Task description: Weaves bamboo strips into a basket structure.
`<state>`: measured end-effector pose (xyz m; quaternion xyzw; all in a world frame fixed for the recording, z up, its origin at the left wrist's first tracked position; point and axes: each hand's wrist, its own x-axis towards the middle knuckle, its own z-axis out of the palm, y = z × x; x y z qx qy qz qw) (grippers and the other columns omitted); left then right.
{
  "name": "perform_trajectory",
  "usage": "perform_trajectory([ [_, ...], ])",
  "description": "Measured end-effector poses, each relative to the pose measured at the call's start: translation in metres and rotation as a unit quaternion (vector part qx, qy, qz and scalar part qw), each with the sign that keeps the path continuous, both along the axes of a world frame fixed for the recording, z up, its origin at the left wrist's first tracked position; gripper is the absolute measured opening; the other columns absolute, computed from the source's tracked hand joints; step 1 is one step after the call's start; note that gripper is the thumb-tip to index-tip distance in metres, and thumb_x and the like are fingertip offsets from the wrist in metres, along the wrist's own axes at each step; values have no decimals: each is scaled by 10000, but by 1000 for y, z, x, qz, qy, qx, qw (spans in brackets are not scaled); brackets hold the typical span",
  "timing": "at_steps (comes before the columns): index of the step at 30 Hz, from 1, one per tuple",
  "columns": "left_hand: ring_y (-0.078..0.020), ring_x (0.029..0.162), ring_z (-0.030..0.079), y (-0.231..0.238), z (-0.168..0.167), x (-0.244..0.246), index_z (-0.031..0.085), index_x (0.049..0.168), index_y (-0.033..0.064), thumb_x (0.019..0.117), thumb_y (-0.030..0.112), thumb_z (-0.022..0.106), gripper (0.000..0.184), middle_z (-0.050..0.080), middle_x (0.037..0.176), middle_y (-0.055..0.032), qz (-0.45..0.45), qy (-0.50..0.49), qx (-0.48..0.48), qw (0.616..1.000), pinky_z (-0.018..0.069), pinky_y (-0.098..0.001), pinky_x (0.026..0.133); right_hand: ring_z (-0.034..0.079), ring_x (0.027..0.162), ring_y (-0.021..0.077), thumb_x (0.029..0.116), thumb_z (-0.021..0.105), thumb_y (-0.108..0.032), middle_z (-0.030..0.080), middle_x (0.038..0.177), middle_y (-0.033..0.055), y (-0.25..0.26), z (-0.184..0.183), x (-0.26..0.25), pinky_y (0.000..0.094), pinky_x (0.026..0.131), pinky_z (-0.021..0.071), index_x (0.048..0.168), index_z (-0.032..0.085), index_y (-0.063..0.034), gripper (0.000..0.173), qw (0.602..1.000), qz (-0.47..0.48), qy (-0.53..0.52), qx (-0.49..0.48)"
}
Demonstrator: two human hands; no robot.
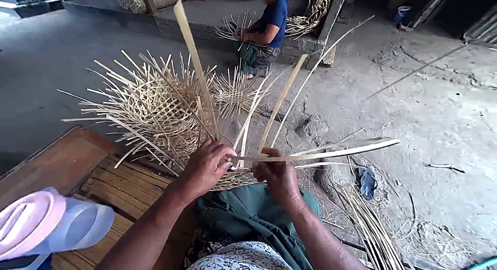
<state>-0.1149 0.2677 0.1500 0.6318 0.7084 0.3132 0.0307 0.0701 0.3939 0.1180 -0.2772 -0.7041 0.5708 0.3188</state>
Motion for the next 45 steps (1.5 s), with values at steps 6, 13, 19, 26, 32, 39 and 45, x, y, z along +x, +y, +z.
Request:
perform_trajectory([
  [6, -216, 886, 652, -6, -18, 2, 746, 1042, 115, 946, 196, 681, 142, 718, 997, -65, 13, 24, 83, 996, 544, -399, 813, 688, 563, 173, 954, 633, -3, 686, 753, 99, 15, 11, -11, 309, 512, 607, 1186, 572, 59, 247, 985, 24, -6, -172],
  [13, -217, 917, 655, 1, -29, 15, 740, 988, 133, 947, 194, 680, 95, 722, 977, -55, -33, 43, 134, 989, 538, -357, 835, 621, 493, 123, 1000, 593, -54, 647, 700, 58, 39, 9, -4, 253, 448, 538, 1143, 576, 28, 166, 964, 89, -103, -227],
  [19, -220, 914, 658, 8, -27, 21, 752, 1003, 135, 940, 179, 688, 100, 721, 961, -50, -46, 36, 127, 990, 549, -365, 834, 613, 582, 46, 927, 661, -33, 699, 791, -4, 48, 16, 5, 207, 541, 527, 1038, 712, -19, 123, 954, 223, -133, -149],
  [26, -183, 882, 647, 5, -20, 8, 751, 1029, 117, 959, 178, 667, 126, 713, 971, -44, -51, -1, 96, 994, 547, -359, 801, 600, 548, 34, 872, 772, -37, 701, 770, 3, 16, 12, -5, 194, 486, 502, 930, 697, -30, 96, 987, 124, -51, -85],
  [32, -175, 887, 634, 10, -23, 6, 755, 986, 120, 959, 182, 675, 105, 702, 947, -37, -51, -5, 117, 992, 537, -342, 802, 583, 546, 58, 883, 701, 43, 662, 759, 22, 12, 24, -14, 208, 489, 511, 1130, 704, 11, 250, 987, 75, -52, -133],
  [39, -114, 959, 620, 22, -34, -8, 735, 895, 98, 944, 124, 683, 76, 705, 941, -7, -127, -85, 160, 975, 506, -296, 894, 645, 621, 59, 904, 658, 11, 727, 848, 10, 51, 12, -6, 220, 561, 559, 1004, 719, -39, 128, 949, 249, -25, -191],
  [45, -85, 961, 614, 32, -37, -12, 727, 880, 88, 913, 107, 718, 39, 695, 960, -2, -141, -166, 145, 965, 510, -261, 883, 685, 892, 78, 916, 598, -6, 721, 977, -25, 68, -10, -2, 248, 705, 588, 843, 746, -151, 220, 932, 343, 64, -100],
])
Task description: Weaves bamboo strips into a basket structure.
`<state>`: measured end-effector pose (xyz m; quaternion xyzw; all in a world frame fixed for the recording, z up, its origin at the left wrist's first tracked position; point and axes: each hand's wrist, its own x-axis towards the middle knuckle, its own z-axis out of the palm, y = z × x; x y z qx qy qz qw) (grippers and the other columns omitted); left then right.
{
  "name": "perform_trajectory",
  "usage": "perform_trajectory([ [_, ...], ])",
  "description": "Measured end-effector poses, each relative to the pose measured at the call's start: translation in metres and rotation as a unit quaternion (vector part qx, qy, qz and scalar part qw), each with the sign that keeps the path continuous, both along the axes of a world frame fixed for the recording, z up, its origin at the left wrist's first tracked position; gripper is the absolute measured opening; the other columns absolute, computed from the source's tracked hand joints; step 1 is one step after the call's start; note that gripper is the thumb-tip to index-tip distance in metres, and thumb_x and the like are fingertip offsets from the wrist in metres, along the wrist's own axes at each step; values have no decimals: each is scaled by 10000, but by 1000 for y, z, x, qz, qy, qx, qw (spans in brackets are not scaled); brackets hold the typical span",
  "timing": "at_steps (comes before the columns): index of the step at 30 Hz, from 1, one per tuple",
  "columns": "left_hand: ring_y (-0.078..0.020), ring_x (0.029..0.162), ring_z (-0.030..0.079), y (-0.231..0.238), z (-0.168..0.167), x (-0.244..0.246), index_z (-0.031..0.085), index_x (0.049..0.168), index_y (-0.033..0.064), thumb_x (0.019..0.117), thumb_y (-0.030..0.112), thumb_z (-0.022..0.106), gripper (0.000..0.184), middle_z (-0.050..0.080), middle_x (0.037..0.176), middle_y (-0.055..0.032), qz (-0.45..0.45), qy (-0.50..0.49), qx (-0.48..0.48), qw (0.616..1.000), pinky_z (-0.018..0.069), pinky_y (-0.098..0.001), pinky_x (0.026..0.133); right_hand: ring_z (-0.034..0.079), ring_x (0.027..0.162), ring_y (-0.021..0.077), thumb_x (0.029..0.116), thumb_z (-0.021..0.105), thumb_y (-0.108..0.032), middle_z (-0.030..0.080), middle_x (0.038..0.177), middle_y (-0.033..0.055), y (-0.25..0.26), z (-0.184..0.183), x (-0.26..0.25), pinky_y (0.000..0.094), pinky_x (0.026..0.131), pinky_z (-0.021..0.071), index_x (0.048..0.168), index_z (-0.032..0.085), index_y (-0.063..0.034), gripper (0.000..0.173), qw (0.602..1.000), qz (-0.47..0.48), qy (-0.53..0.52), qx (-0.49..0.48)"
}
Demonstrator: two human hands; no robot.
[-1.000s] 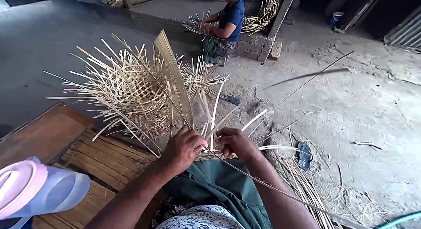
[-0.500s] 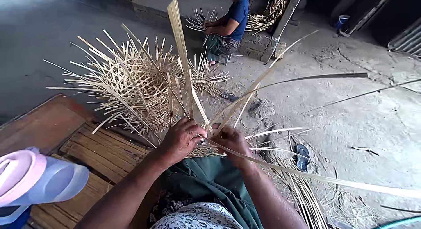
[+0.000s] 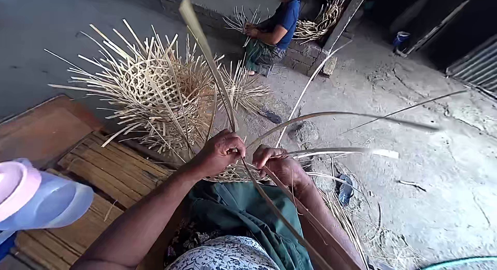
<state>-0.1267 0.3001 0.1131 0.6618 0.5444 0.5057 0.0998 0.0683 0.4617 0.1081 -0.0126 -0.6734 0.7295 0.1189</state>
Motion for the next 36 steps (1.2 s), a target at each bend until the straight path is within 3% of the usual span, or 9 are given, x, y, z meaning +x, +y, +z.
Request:
perform_trajectory([
  [9, -227, 876, 660, 4, 5, 23, 808, 1029, 118, 908, 45, 619, 236, 723, 919, -63, 161, 196, 52, 966, 559, -369, 748, 670, 598, 106, 869, 741, 5, 745, 843, 74, -23, -7, -6, 265, 543, 586, 1032, 711, 3, 165, 985, -166, 24, -38],
  [12, -255, 876, 656, 0, 12, 27, 801, 996, 95, 912, 42, 630, 199, 716, 918, -77, 186, 224, 35, 956, 560, -381, 740, 677, 588, 134, 919, 741, -204, 714, 808, 57, -27, -14, -8, 299, 563, 606, 1102, 599, -52, 277, 980, -178, 70, -55],
  [15, -261, 931, 665, -1, 15, 21, 804, 955, 87, 888, 24, 640, 188, 723, 934, -80, 187, 197, 13, 962, 564, -399, 797, 679, 548, 164, 953, 688, -289, 708, 761, 64, -36, -16, -11, 320, 537, 608, 1018, 574, -76, 250, 969, -207, 96, -94],
  [18, -232, 953, 665, -3, 23, 14, 808, 933, 94, 858, 16, 672, 174, 722, 942, -69, 165, 151, -39, 974, 559, -397, 825, 644, 477, 159, 962, 555, -80, 705, 732, 96, -47, -11, -16, 303, 468, 580, 934, 554, -33, 55, 949, -280, 78, -123],
  [21, -94, 813, 628, -9, 34, 1, 755, 1132, 92, 915, 29, 672, 241, 705, 949, -13, 99, -8, -160, 982, 538, -291, 735, 600, 441, 145, 920, 557, 35, 667, 739, 81, -57, -8, -18, 304, 426, 567, 950, 546, -29, 71, 935, -316, 97, -126],
  [24, -109, 646, 586, -8, 34, -8, 616, 1420, 146, 975, 93, 663, 450, 652, 773, -22, 96, -120, -203, 967, 535, -324, 652, 616, 510, 106, 961, 565, 35, 702, 919, 80, -70, -12, -15, 265, 462, 576, 1048, 595, -2, 99, 948, -290, 119, -49],
  [29, -79, 759, 677, -12, 31, -3, 726, 1068, 69, 966, 64, 680, 112, 730, 905, -21, 107, -190, -182, 959, 586, -280, 723, 589, 590, 32, 996, 452, 22, 641, 931, 87, -82, -16, -15, 195, 527, 556, 1144, 722, 47, 309, 935, -272, 139, 180],
  [33, -62, 754, 642, -18, 12, 3, 629, 1033, 71, 1010, 118, 535, 108, 696, 901, -3, 79, -233, -56, 968, 537, -226, 667, 570, 588, 55, 1005, 486, -13, 620, 897, 120, -77, -16, -15, 203, 537, 539, 1184, 744, -6, 314, 896, -319, 96, 293],
  [36, -50, 724, 662, -20, 6, 5, 642, 1135, 44, 986, 107, 635, 162, 702, 870, -5, 123, -125, -13, 984, 578, -240, 676, 579, 626, 85, 983, 529, -22, 622, 880, 120, -79, -9, -13, 223, 564, 529, 1210, 767, -94, 337, 880, -312, 46, 354],
])
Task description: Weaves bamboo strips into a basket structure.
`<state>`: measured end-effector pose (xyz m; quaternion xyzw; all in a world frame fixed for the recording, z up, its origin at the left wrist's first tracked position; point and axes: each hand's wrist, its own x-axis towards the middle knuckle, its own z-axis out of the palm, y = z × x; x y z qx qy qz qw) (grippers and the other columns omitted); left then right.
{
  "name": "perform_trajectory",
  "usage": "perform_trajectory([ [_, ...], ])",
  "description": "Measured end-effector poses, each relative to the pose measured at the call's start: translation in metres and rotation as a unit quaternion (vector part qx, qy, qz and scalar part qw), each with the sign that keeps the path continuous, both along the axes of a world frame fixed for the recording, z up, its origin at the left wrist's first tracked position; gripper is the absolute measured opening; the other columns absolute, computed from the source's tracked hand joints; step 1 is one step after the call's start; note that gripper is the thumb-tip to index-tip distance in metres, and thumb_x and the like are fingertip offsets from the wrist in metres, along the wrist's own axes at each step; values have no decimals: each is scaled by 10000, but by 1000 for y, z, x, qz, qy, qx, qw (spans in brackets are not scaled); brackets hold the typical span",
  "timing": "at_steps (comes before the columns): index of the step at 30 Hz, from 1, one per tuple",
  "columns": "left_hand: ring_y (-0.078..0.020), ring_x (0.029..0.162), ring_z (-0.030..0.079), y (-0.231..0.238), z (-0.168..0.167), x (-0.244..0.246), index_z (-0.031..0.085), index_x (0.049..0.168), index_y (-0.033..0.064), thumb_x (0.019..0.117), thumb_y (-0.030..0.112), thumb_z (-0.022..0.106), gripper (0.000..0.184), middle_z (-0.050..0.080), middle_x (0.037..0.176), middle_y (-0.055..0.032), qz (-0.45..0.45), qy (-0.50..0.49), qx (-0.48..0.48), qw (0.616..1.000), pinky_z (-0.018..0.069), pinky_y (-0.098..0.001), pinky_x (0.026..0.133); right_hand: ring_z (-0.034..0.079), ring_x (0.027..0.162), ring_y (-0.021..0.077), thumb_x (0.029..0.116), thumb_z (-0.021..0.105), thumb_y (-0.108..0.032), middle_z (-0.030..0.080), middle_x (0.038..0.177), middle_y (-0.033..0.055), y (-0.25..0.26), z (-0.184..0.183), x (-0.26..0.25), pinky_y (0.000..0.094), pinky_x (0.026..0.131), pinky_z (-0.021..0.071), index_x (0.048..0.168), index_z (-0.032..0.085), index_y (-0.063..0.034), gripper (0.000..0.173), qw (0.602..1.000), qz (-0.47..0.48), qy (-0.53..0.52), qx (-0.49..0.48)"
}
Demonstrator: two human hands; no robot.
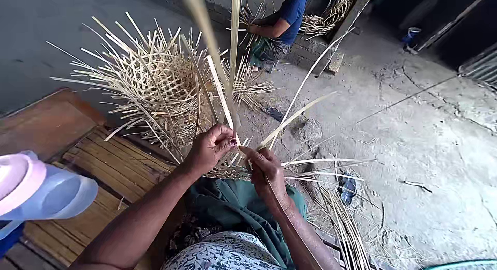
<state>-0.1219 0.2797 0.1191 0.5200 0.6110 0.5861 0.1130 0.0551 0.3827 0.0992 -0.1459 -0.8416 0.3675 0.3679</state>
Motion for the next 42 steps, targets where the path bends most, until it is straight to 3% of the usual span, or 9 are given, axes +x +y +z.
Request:
perform_trajectory([
  [5, -173, 791, 676, 1, -3, 8, 678, 1121, 10, 969, 195, 708, 241, 698, 929, -113, 80, 342, 115, 929, 586, -300, 710, 591, 640, 98, 994, 502, -28, 633, 892, 120, 7, 3, 1, 251, 582, 540, 1187, 763, -77, 329, 999, 30, -27, -8],
  [10, -324, 839, 663, 8, 20, 1, 618, 1427, 197, 1007, 155, 599, 422, 709, 1061, -144, -22, 509, -44, 860, 546, -444, 641, 679, 719, 90, 959, 588, -29, 697, 979, 89, 13, 8, 3, 272, 679, 616, 1146, 665, 43, 215, 990, 18, 13, -142],
  [16, -303, 831, 636, 13, 73, 2, 744, 1208, 106, 997, 146, 640, 239, 675, 923, -125, 33, 526, 35, 849, 532, -401, 659, 650, 665, 254, 1026, 610, -308, 686, 856, 105, 29, 59, 2, 491, 601, 540, 1306, 697, -100, 359, 975, -178, -107, 84],
  [19, -283, 801, 611, 7, 88, 23, 757, 1149, 90, 967, 134, 688, 199, 680, 919, -131, 74, 507, 112, 851, 497, -378, 657, 615, 612, 232, 984, 676, -233, 667, 876, 104, 27, 90, 2, 450, 530, 514, 1204, 737, -84, 272, 969, -200, -68, 129],
  [24, -90, 844, 599, -15, 65, 31, 744, 960, 127, 911, 194, 736, 84, 695, 885, 20, 29, 287, 69, 955, 496, -253, 758, 601, 609, 113, 909, 751, -380, 667, 779, -15, 12, 102, 23, 367, 561, 523, 886, 734, -135, 246, 986, -126, -84, 71],
  [27, -33, 842, 604, -15, 22, 18, 733, 979, 82, 927, 197, 723, 126, 680, 924, 7, -39, 110, -69, 991, 515, -215, 768, 632, 666, 176, 1000, 600, -462, 658, 746, 35, 21, 69, 18, 449, 644, 526, 901, 721, -83, 410, 979, -44, -200, -19],
  [30, -45, 832, 601, -5, -3, 8, 726, 1037, 54, 945, 208, 698, 182, 662, 952, -21, -37, 18, -123, 992, 520, -238, 786, 611, 619, 50, 1029, 464, -301, 643, 713, -38, 42, 29, 13, 291, 599, 538, 937, 697, -64, 345, 976, 52, -157, -139],
  [36, -345, 1088, 663, 10, -4, 22, 654, 1333, 82, 920, 439, 725, 550, 717, 1166, -144, 54, 288, -135, 946, 545, -530, 926, 708, 907, 101, 1071, 400, -311, 749, 992, 95, 61, -6, 28, 314, 824, 596, 1059, 722, 22, 463, 994, 89, 10, 59],
  [42, -392, 1021, 666, 18, 10, 40, 707, 1259, 85, 926, 410, 693, 465, 710, 1071, -182, 67, 387, -194, 899, 543, -548, 844, 726, 792, 204, 1083, 462, -309, 744, 978, 135, 36, 14, 28, 359, 692, 608, 1218, 702, 2, 416, 970, -31, -69, 233],
])
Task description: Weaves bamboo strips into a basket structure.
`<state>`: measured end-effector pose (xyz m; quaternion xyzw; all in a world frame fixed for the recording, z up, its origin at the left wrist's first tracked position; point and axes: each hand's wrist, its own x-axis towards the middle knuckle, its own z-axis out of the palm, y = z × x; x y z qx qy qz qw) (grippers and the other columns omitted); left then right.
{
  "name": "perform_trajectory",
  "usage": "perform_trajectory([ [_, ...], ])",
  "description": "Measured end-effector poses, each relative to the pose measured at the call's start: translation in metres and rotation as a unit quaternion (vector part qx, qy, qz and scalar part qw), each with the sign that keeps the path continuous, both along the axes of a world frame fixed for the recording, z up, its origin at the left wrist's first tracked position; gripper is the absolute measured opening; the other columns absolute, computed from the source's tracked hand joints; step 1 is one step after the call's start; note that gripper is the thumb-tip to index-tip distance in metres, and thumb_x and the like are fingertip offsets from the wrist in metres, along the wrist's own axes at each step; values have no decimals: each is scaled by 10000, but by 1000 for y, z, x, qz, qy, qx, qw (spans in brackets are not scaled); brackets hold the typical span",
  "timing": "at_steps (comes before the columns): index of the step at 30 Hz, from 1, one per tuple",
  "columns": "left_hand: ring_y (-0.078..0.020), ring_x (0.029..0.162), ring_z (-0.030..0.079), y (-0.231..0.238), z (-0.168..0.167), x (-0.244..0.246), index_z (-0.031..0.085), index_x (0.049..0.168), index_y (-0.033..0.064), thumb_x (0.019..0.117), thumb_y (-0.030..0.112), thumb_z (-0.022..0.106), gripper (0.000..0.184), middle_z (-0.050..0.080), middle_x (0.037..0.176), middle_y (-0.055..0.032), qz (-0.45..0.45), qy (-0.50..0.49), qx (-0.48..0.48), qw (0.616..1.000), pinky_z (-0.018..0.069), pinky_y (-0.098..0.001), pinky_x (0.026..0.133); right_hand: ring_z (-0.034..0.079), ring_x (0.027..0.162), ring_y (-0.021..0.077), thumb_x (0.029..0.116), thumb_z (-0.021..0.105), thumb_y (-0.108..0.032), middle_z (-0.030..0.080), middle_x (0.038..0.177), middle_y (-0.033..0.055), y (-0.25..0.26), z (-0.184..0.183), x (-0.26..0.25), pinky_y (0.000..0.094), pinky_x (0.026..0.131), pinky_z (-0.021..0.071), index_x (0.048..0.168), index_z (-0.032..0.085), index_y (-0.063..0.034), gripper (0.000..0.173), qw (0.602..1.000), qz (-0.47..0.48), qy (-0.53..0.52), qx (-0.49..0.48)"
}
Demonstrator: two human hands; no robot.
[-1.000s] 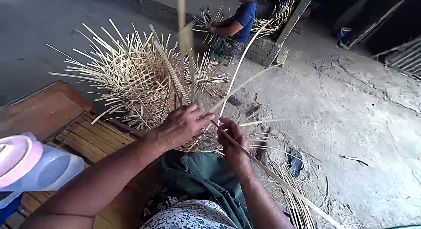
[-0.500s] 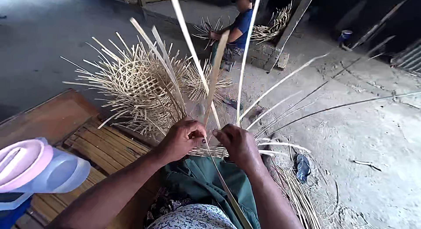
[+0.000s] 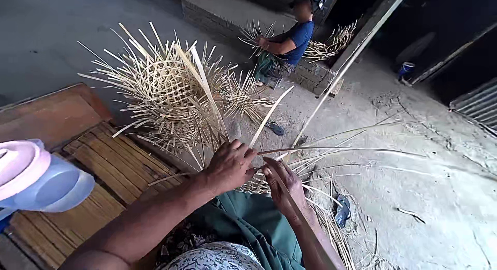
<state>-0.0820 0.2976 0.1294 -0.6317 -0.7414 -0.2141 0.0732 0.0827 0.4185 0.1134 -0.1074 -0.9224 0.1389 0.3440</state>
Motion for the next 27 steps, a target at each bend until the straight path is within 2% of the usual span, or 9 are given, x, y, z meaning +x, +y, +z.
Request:
perform_trajectory([
  [2, -378, 989, 675, 0, 5, 3, 730, 1181, 95, 897, 396, 709, 414, 713, 1033, -169, -11, 18, -3, 1000, 538, -541, 827, 713, 751, 289, 1021, 552, -198, 718, 946, 153, -7, 13, -3, 420, 584, 586, 1256, 715, -23, 335, 992, -92, -33, 82],
  [5, -369, 1010, 665, -5, 9, 5, 743, 1166, 112, 858, 370, 761, 402, 712, 1052, -153, -33, -43, 7, 998, 528, -552, 864, 699, 719, 339, 985, 587, -160, 693, 860, 151, -5, 22, -2, 470, 533, 555, 1097, 778, -62, 242, 980, -143, -96, 104],
  [7, -278, 1006, 659, -9, 15, -5, 711, 1280, 107, 882, 332, 769, 461, 719, 1093, -101, -45, -199, 11, 979, 541, -484, 875, 713, 691, 318, 1000, 578, -172, 713, 857, 137, 1, 28, 2, 501, 562, 571, 1051, 774, -74, 225, 987, -90, -129, 42],
  [10, -43, 726, 589, -11, 20, -26, 596, 1425, 129, 932, 267, 743, 533, 678, 869, 26, -73, -424, -9, 903, 508, -248, 696, 696, 721, 217, 1047, 542, -251, 726, 868, 89, 14, 43, 5, 451, 680, 580, 1059, 745, -66, 275, 969, -1, -204, -136],
  [15, 0, 889, 650, -9, 0, -30, 756, 989, 59, 934, 88, 715, 74, 716, 992, 38, -147, -500, 52, 852, 551, -191, 824, 617, 649, 141, 1068, 521, -330, 658, 789, 51, 25, 53, -2, 381, 644, 544, 1072, 713, -46, 343, 911, 17, -300, -281],
  [17, -25, 889, 661, -8, -9, -28, 769, 999, 56, 922, 88, 726, 94, 720, 1011, 14, -142, -481, 106, 859, 565, -206, 808, 640, 677, 173, 1061, 529, -360, 680, 811, 67, 24, 51, -3, 428, 673, 550, 1046, 718, -50, 364, 914, -7, -295, -277],
  [20, -64, 710, 613, -11, -8, -11, 704, 1269, 92, 944, 192, 720, 340, 692, 924, -32, -77, -299, 192, 931, 536, -220, 648, 640, 683, 192, 1039, 555, -432, 672, 763, 58, 20, 48, -5, 474, 686, 526, 950, 723, -65, 413, 928, -43, -277, -246],
  [23, -227, 725, 687, -8, 6, 12, 587, 1429, 69, 959, 275, 693, 525, 728, 944, -123, -97, -70, 196, 973, 582, -378, 633, 589, 615, 142, 989, 625, -385, 619, 660, 16, 12, 39, -5, 413, 620, 491, 830, 717, -75, 360, 963, -40, -170, -206],
  [27, -365, 818, 682, 5, 9, 6, 578, 1472, 183, 939, 270, 710, 556, 704, 914, -153, -77, 45, 71, 993, 560, -474, 618, 652, 670, 74, 957, 656, -165, 706, 835, 50, -2, 25, -1, 240, 630, 573, 979, 773, -64, 157, 991, -57, 35, -115],
])
